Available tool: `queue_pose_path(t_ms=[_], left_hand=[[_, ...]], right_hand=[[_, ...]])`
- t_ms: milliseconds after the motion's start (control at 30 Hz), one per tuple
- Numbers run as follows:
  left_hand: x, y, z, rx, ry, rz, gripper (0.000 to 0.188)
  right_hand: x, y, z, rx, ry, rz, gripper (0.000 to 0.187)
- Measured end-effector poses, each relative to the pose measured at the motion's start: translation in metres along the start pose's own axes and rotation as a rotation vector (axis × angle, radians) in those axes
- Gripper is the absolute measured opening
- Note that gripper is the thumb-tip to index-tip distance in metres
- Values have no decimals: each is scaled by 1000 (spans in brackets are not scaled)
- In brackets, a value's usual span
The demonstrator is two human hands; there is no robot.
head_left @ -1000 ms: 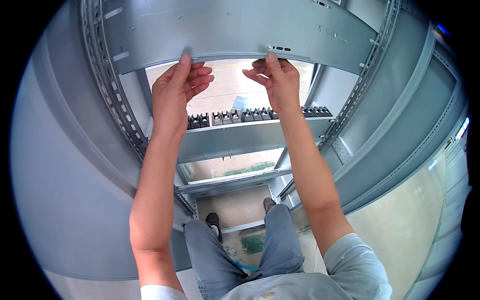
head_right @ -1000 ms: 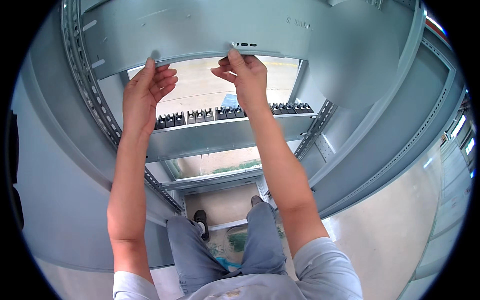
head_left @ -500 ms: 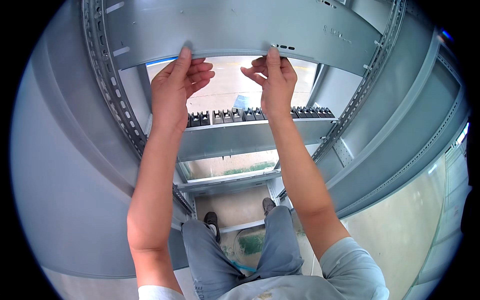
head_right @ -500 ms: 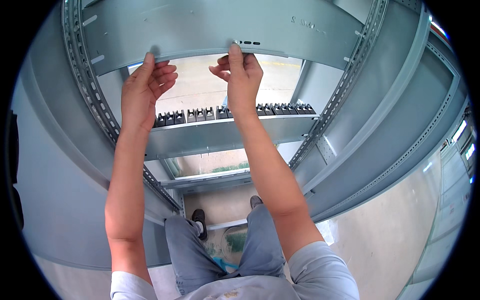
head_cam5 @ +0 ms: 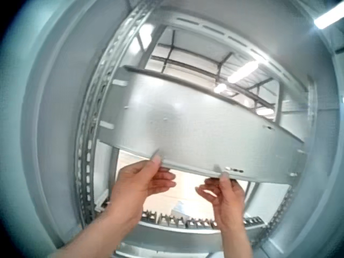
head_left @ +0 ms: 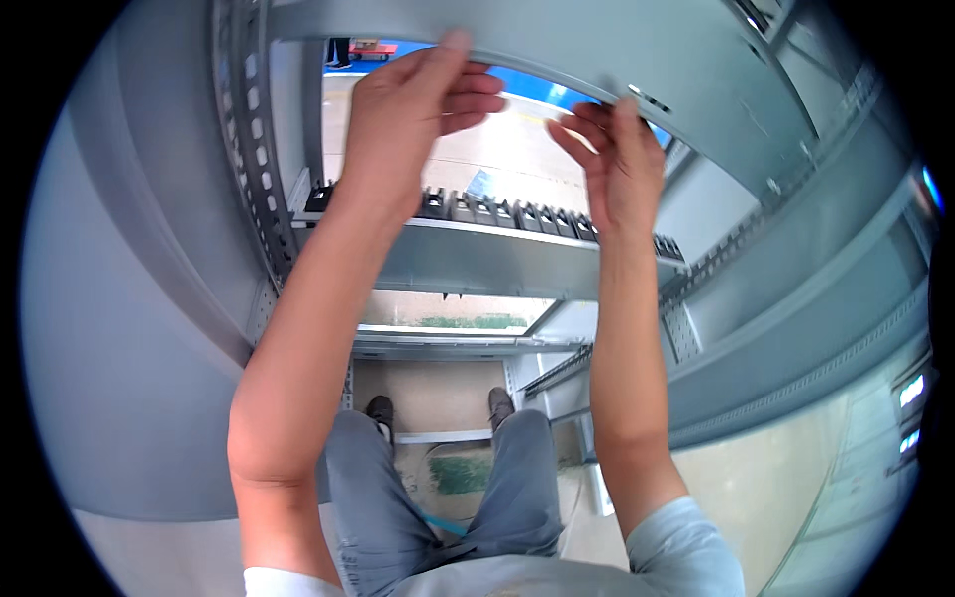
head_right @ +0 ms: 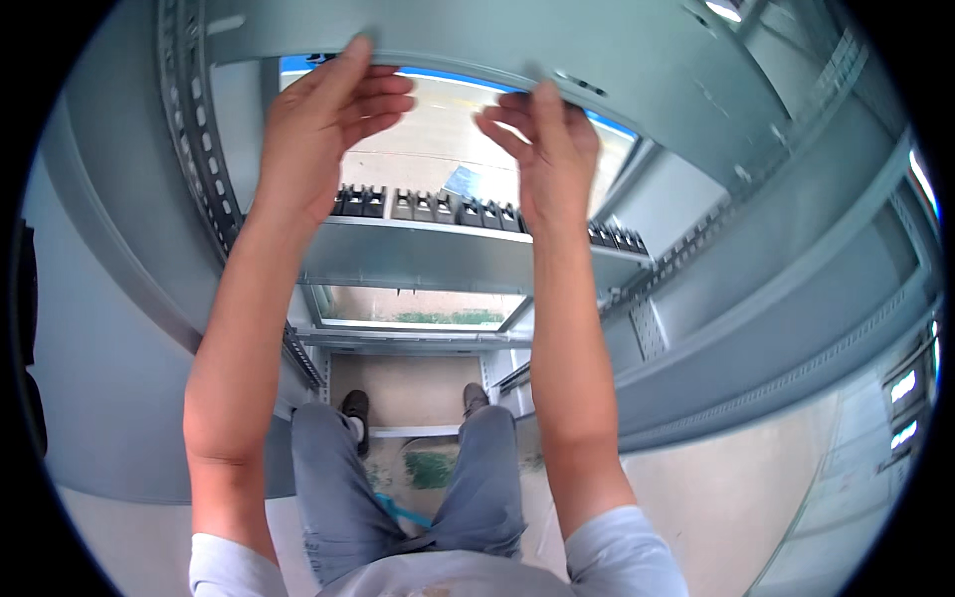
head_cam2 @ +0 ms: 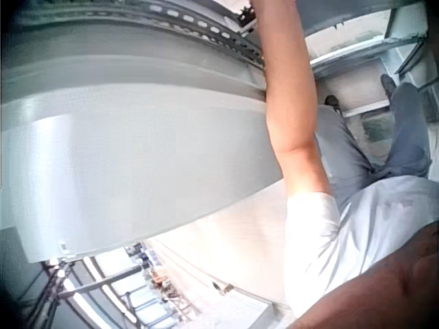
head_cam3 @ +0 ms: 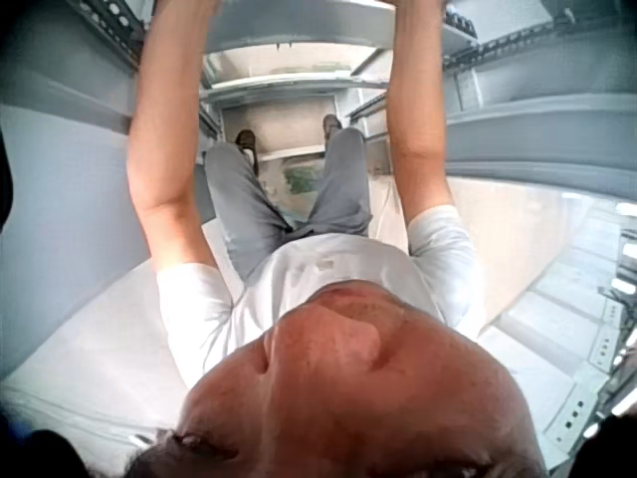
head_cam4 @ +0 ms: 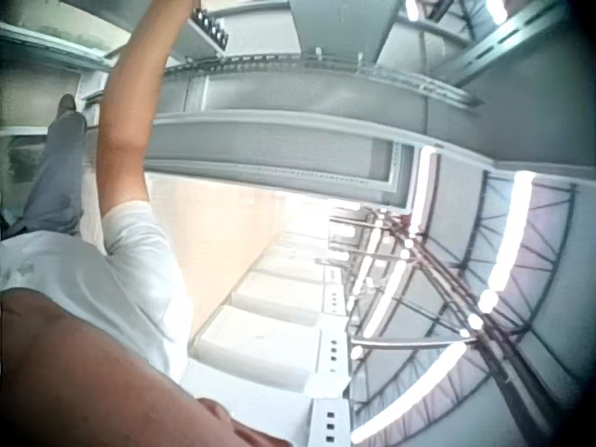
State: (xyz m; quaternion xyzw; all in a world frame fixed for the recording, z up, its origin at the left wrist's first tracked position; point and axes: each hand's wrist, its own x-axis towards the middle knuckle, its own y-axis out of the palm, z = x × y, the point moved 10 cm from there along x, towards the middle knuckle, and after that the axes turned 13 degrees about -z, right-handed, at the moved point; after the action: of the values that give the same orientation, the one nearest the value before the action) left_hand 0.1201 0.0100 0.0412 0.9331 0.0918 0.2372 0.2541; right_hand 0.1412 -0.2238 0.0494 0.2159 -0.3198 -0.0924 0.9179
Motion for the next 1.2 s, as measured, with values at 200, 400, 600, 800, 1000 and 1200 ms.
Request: queue_pose_path(t_ms=[200, 400, 600, 800, 1000, 1200], left_hand=[[2, 10, 5, -135, -75, 4, 46], [4, 9, 9, -130, -96, -4, 42], [-3, 4, 0, -215, -16, 30, 42], [-4, 6, 3, -187, -76, -5, 42], [-3, 9, 7, -113, 33, 95, 37], [-17, 24, 21, -546, -216, 213, 31]], right_hand=[[2, -3, 8, -120, -233, -27, 43], [-9, 2, 10, -172, -157, -93, 50], [-5, 3, 5, -140, -70, -12, 47], [-1, 2, -1, -54, -5, -24, 42], [-1, 11, -9, 18, 36, 38, 38], [-4, 11, -8, 62, -33, 25, 42]])
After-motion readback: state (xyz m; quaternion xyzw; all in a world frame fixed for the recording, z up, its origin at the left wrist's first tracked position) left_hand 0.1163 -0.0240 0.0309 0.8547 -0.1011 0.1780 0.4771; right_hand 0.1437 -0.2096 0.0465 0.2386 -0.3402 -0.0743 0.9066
